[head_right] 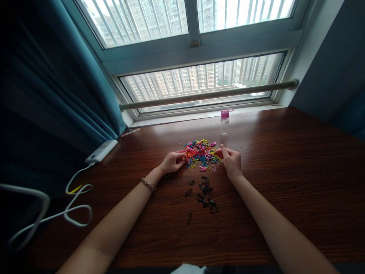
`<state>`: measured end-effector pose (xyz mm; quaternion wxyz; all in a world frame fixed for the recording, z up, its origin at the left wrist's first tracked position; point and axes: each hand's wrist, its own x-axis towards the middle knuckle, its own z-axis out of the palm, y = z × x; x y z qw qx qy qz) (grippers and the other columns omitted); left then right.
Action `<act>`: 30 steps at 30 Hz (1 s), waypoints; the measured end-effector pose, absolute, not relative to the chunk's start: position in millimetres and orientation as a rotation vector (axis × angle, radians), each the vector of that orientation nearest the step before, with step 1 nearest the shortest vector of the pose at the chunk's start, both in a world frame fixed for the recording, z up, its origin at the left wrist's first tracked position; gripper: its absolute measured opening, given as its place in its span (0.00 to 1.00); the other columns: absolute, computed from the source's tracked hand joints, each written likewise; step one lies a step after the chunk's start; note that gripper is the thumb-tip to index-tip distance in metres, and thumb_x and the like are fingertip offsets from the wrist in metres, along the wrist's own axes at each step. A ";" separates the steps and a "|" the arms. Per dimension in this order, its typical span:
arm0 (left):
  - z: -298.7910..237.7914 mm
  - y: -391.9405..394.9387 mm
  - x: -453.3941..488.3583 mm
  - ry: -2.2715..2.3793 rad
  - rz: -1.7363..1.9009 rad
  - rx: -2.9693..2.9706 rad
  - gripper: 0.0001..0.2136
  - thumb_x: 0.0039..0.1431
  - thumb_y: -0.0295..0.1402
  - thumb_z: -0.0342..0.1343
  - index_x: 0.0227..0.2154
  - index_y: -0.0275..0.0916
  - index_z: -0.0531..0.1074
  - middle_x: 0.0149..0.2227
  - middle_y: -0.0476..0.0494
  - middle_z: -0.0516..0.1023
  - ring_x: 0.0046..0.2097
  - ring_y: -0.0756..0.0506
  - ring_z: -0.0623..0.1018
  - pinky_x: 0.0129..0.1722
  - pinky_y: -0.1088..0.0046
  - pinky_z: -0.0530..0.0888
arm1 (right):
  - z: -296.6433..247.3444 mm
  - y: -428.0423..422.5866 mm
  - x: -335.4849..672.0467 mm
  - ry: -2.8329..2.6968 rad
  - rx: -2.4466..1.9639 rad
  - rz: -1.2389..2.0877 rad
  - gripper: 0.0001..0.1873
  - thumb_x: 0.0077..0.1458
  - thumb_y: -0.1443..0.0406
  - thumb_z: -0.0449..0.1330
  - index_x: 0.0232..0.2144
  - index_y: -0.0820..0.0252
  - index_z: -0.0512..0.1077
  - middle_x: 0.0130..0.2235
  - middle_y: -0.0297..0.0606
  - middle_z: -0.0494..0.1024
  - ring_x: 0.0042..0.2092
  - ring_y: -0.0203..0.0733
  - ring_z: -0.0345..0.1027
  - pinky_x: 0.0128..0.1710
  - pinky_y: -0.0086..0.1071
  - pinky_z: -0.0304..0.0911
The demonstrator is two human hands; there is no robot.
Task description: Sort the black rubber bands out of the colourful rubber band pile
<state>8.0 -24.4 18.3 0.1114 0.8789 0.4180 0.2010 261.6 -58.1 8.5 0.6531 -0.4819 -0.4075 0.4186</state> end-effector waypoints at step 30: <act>7.9 -39.8 31.9 1.100 1.027 2.528 0.08 0.54 0.32 0.48 0.26 0.36 0.69 0.16 0.53 0.64 0.19 0.55 0.63 0.22 0.79 0.61 | -4.7 -40.4 280.1 -1.134 -1.362 0.659 0.26 0.47 0.47 0.52 0.26 0.64 0.76 0.25 0.41 0.77 0.26 0.42 0.70 0.24 0.31 0.63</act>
